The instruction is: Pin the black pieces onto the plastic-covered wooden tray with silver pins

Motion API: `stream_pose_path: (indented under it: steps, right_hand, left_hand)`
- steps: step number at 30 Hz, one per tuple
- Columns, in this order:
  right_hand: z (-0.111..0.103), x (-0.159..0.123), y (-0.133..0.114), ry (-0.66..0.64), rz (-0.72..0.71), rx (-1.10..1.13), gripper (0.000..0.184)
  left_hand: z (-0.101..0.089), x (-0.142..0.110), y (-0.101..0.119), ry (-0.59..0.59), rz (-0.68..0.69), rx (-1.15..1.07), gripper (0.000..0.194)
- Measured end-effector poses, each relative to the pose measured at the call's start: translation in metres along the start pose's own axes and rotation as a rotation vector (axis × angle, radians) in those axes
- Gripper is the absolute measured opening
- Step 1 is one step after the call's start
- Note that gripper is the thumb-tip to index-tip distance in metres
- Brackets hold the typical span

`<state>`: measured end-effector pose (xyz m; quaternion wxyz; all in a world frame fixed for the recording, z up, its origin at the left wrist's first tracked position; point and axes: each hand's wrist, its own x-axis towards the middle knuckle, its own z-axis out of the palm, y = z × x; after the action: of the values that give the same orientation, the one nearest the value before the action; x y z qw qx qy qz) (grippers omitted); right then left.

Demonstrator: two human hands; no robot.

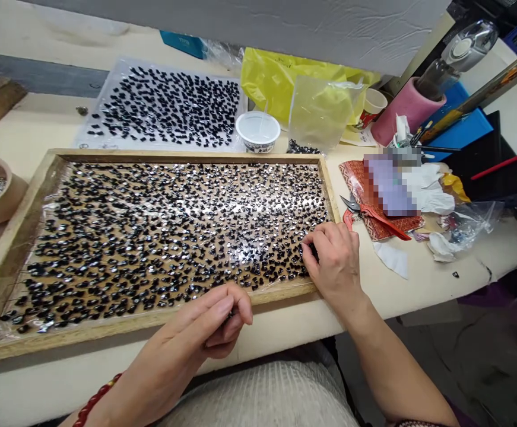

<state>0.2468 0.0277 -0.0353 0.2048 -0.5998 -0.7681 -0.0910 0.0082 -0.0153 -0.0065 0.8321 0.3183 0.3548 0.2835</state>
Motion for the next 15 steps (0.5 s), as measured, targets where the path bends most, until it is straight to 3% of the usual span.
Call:
stream_pose_path:
  steps: [6,10,15]
  right_hand:
    - [-0.0005,-0.0009,0.0003,-0.006,-0.009,0.004,0.006]
    - [0.0000,-0.0020,0.0021,0.012,-0.008,0.007,0.005]
    - [-0.0067,-0.0049,0.0036,0.072,-0.008,0.064,0.002]
  left_hand:
    - [-0.0003,0.0033,-0.0038,-0.016,0.072,0.147,0.032]
    - [-0.0009,0.0038,-0.0040,0.021,0.038,0.095,0.023]
    - [-0.0027,0.0025,-0.0043,0.048,0.041,0.118,0.033]
